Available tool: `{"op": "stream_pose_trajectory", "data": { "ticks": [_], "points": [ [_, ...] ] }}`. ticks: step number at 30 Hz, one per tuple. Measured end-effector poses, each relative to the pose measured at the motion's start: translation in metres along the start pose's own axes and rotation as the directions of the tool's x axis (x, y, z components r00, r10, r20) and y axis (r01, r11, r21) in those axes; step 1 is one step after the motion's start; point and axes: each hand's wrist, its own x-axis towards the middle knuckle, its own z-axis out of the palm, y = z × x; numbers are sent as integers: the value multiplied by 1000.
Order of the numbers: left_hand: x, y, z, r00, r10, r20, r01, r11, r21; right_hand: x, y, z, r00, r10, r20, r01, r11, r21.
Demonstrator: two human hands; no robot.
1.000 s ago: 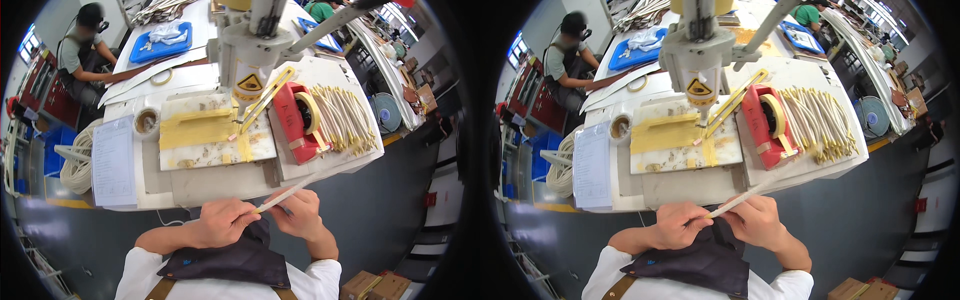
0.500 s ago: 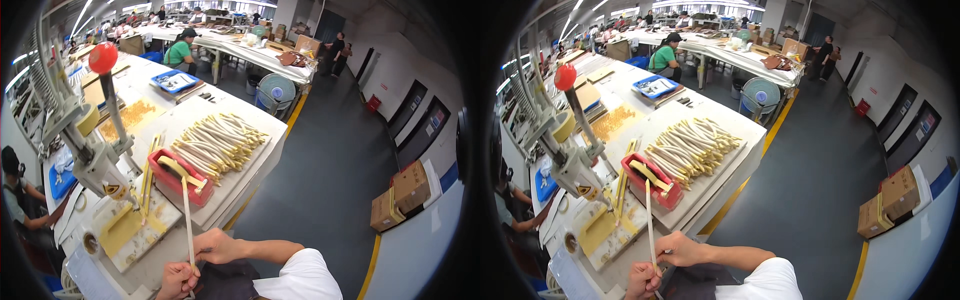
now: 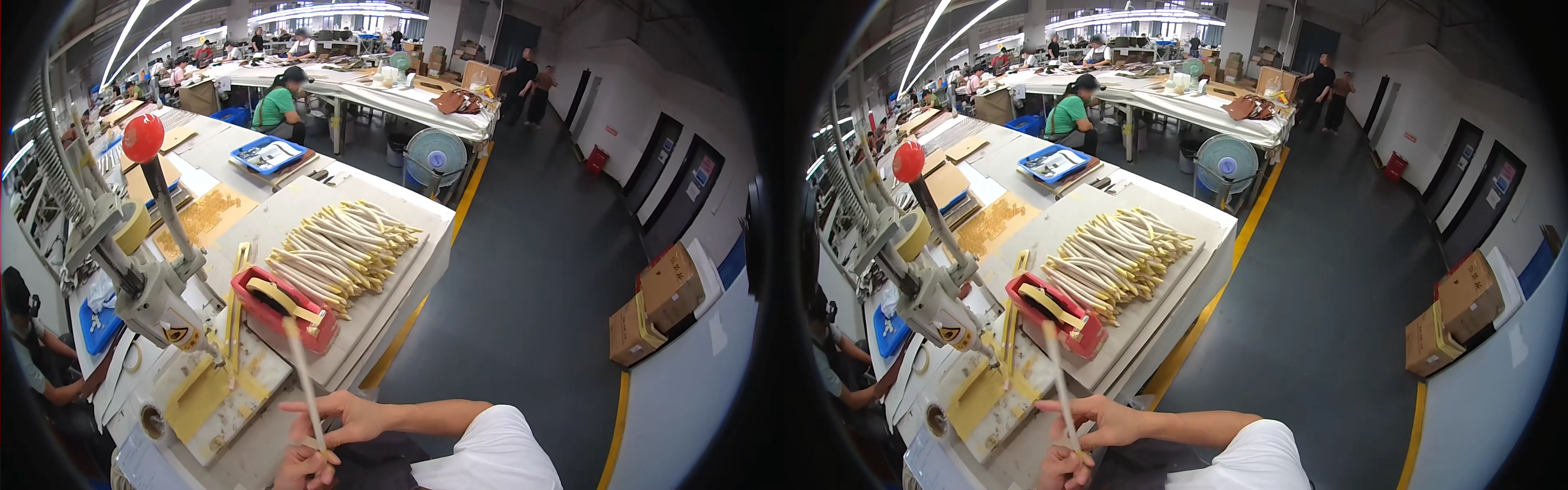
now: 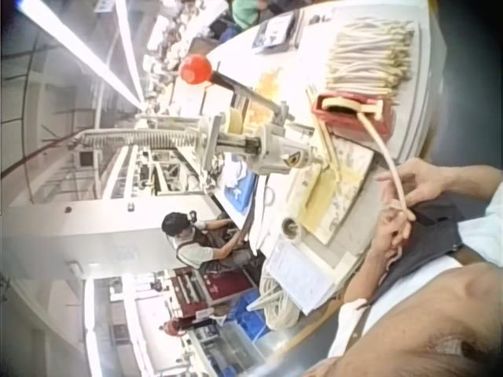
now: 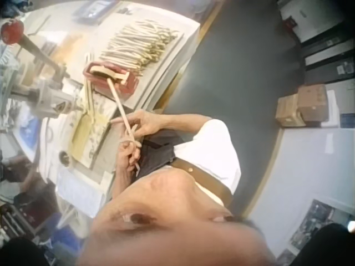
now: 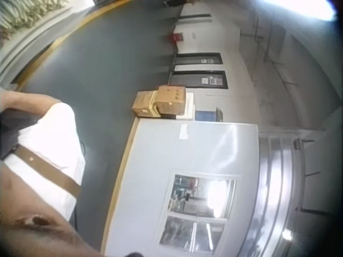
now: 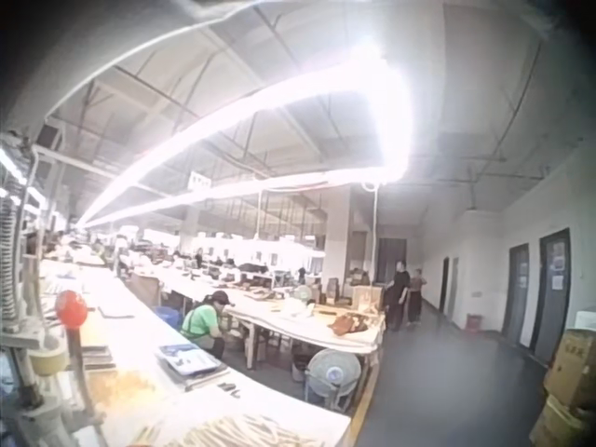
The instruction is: The person repeatedly inserts a white cord into a yellow plastic sleeve using a manual press machine. They align the cord under the press, activate the machine to secure the sleeve, and then place the finished unit on a growing pile on the table.
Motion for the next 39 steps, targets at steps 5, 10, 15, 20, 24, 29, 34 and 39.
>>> {"op": "stream_pose_trajectory", "data": {
  "ticks": [5,10,15,20,24,29,34,39],
  "points": [
    [-9,14,32,908,327,-261,-151,838,524,8,-6,6,985,53,-162,-69,993,-94],
    [2,31,10,495,779,386,-233,-309,922,-5,5,4,917,291,-272,-259,954,149],
    [-7,36,7,425,755,499,-72,-521,850,0,-13,11,964,137,-230,-77,965,250],
    [-13,28,0,396,771,499,-43,-527,849,9,-14,18,939,279,-200,-229,944,238],
    [-12,37,1,496,697,518,-45,-574,817,15,-23,20,890,396,-226,-358,914,192],
    [-7,33,0,509,737,445,-59,-486,872,15,2,12,920,302,-252,-310,951,7],
    [-7,25,8,575,791,207,-101,-182,978,13,-18,11,952,196,-237,-251,939,-236],
    [-3,28,13,618,766,175,-146,-107,984,13,-21,11,970,77,-231,-172,889,-424]
  ]
}}
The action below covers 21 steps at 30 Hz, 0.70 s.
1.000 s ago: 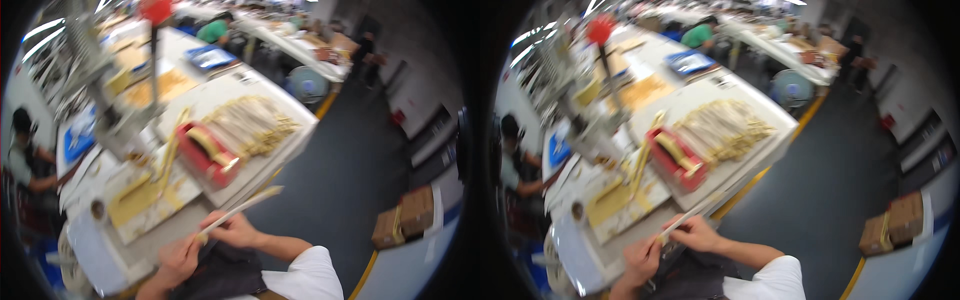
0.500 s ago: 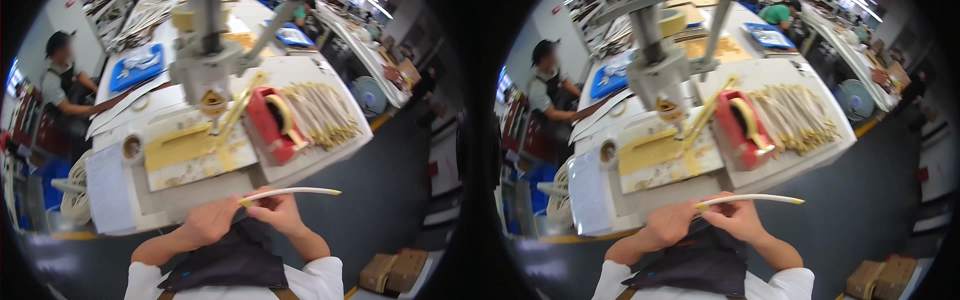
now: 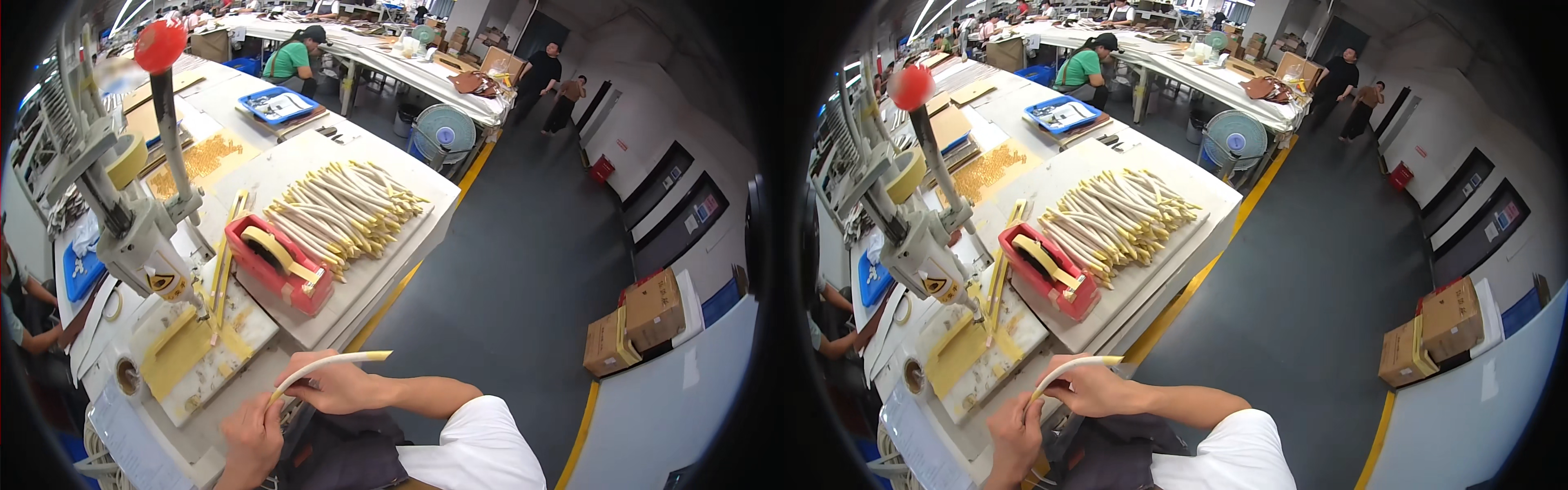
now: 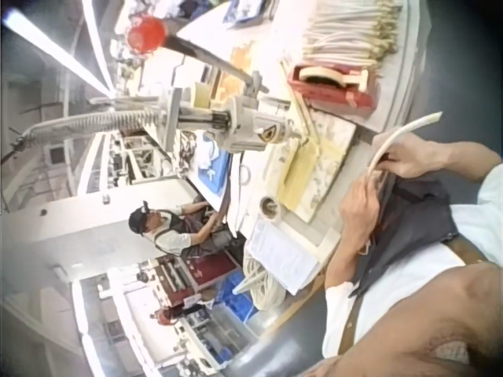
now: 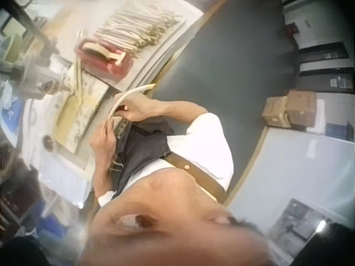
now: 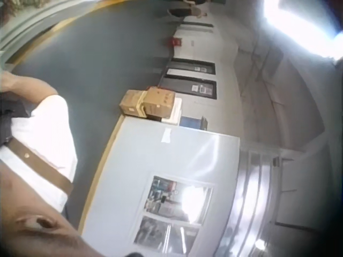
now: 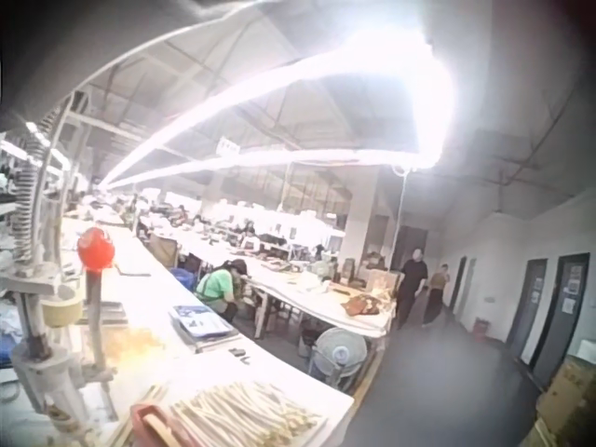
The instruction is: The person repeatedly inserts a white cord into a yellow plastic sleeve using a manual press machine. They align the cord under the press, activate the machine to secure the sleeve, and then place the finished unit on a growing pile on the table.
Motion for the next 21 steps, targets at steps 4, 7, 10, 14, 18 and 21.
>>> {"op": "stream_pose_trajectory", "data": {
  "ticks": [4,7,10,14,18,21],
  "points": [
    [-9,0,-7,981,-173,91,184,975,-124,3,-3,2,990,-139,-2,139,990,-10],
    [-7,2,-13,929,-318,190,365,876,-316,6,-3,-2,985,-139,103,142,990,-22],
    [-1,12,-27,820,-435,372,570,681,-460,7,-4,-6,977,-163,134,150,983,106],
    [1,8,-27,695,-457,556,717,371,-590,7,-3,-7,961,-242,134,229,968,105],
    [3,6,-20,627,-375,683,756,85,-649,8,7,-8,944,-303,129,284,947,148],
    [-4,-8,-13,608,-265,748,766,-54,-641,9,6,-12,928,-333,168,302,935,187]
  ]
}}
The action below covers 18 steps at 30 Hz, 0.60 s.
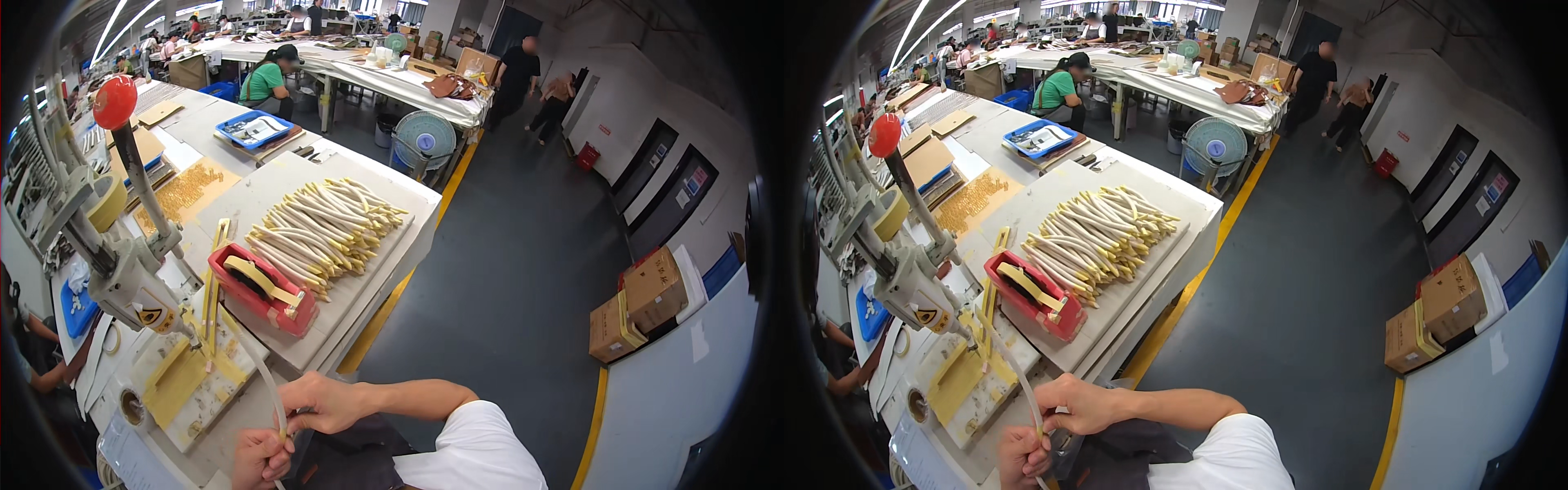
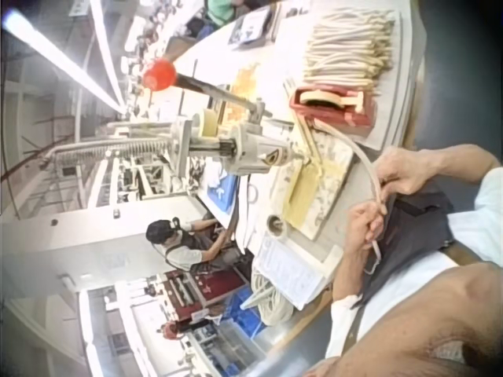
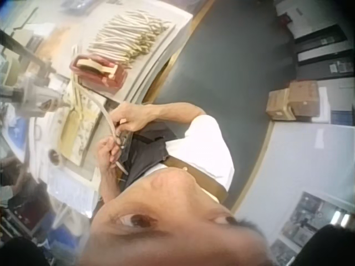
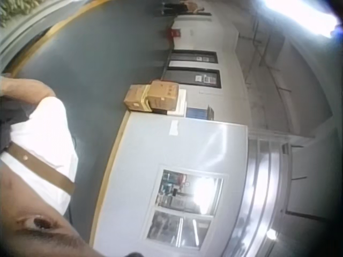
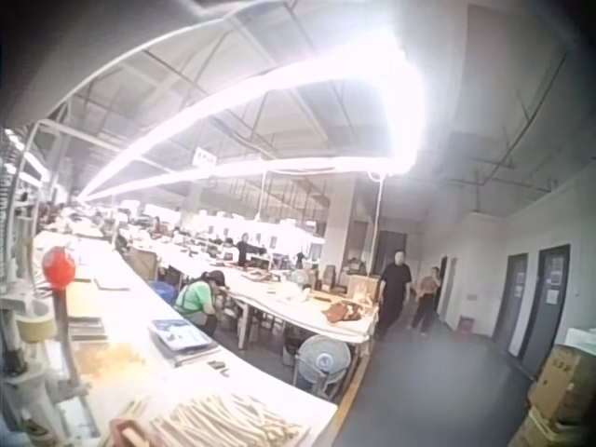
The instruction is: The person repeatedly inserts a white cord into a yellow plastic sleeve using a manual press machine. They align the cord under the press, activate the machine to secure the sleeve, and then place the finished unit on a growing pile on the table.
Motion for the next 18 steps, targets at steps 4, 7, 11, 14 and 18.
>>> {"op": "stream_pose_trajectory", "data": {
  "ticks": [4,7,11,14,18],
  "points": [
    [7,-12,-13,987,-54,150,79,984,-163,3,-6,-5,998,-26,50,20,993,116],
    [9,-17,-16,981,-67,180,104,973,-208,2,2,-5,997,-25,71,13,986,167],
    [11,-21,-17,970,-79,229,129,969,-212,6,7,-7,988,-133,79,119,980,157],
    [11,-21,-16,964,-64,257,127,963,-238,11,10,-6,981,-170,89,152,972,179],
    [10,-27,-12,944,12,330,99,943,-317,16,10,-3,973,-213,86,192,961,200]
  ]
}}
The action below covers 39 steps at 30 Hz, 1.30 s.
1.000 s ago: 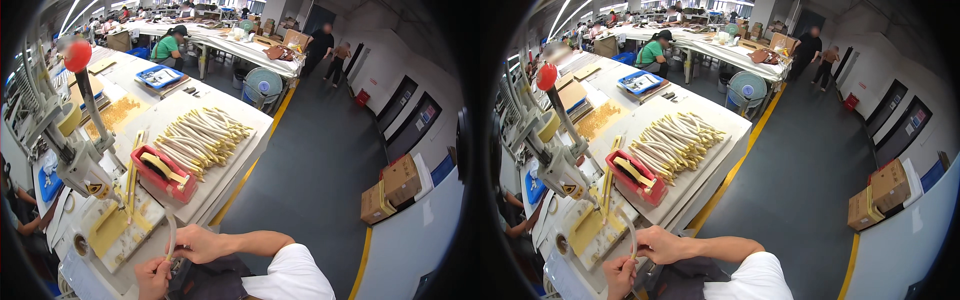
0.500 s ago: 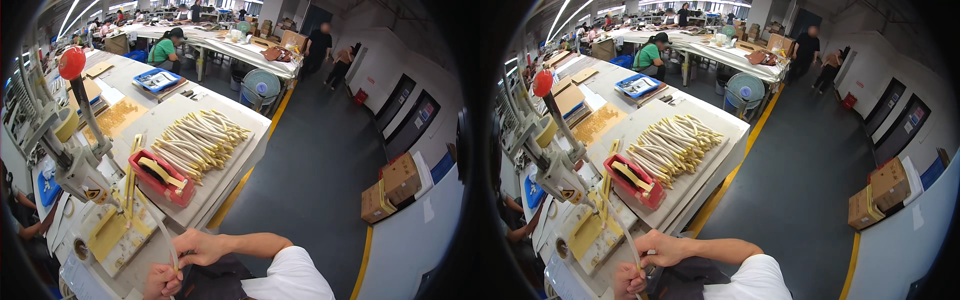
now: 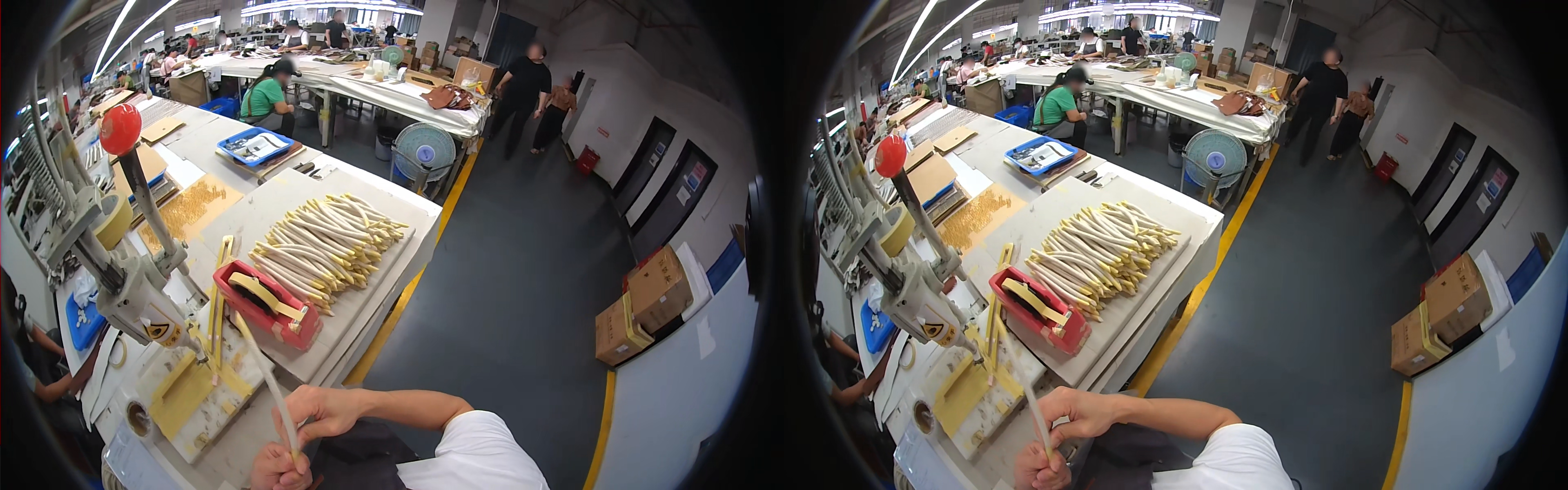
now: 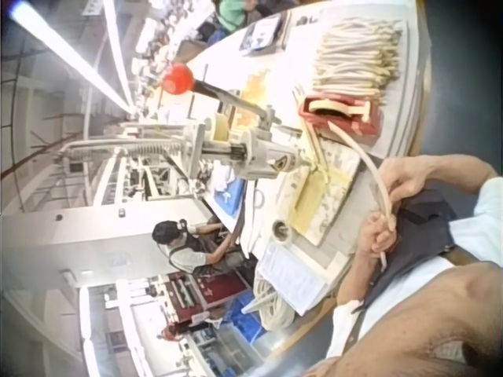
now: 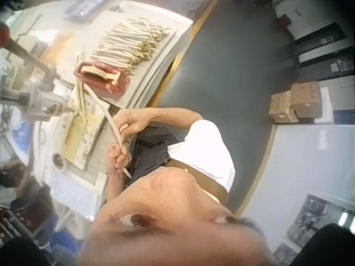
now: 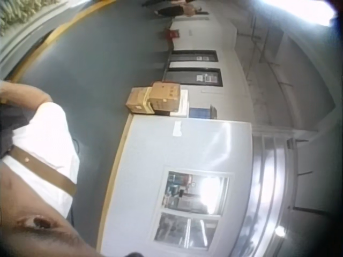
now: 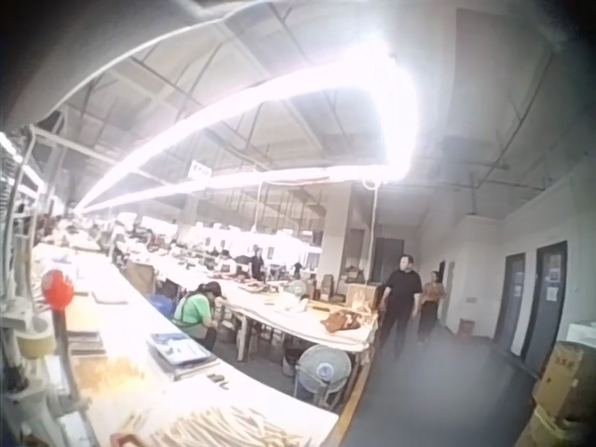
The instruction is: The person repeatedly inserts a white cord into a yellow plastic sleeve using a manual press machine. They align the cord under the press, activate the machine to secure the sleeve, and then place the finished unit on a growing pile on the table.
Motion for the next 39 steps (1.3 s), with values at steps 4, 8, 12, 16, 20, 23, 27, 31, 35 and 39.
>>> {"op": "stream_pose_trajectory", "data": {
  "ticks": [4,8,12,16,20,23,27,31,35,39],
  "points": [
    [6,-13,4,994,-67,-85,67,998,6,3,2,12,997,23,70,-28,997,71],
    [4,-3,30,974,85,-208,-56,988,145,2,3,11,985,126,-118,-128,992,-12],
    [-9,9,32,948,225,-224,-98,878,469,-13,11,11,957,214,-198,-233,969,-77],
    [-9,10,49,779,523,-346,-78,628,774,-18,-2,13,919,330,-215,-338,941,0],
    [-2,2,43,691,694,-202,-51,326,944,-16,-14,26,872,434,-227,-394,897,201],
    [1,-3,24,652,758,8,-3,-8,1000,-21,1,32,871,418,-259,-368,903,220],
    [5,-5,22,610,791,50,6,-68,998,-13,5,40,855,412,-316,-319,897,308],
    [-4,12,56,772,515,-372,6,580,815,-9,-6,36,855,488,-175,-352,795,494],
    [-5,20,58,868,361,-342,-71,771,633,-10,-5,28,907,421,-13,-340,750,568],
    [-7,19,49,930,184,-320,-26,897,441,-12,-7,27,932,353,78,-321,710,627]
  ]
}}
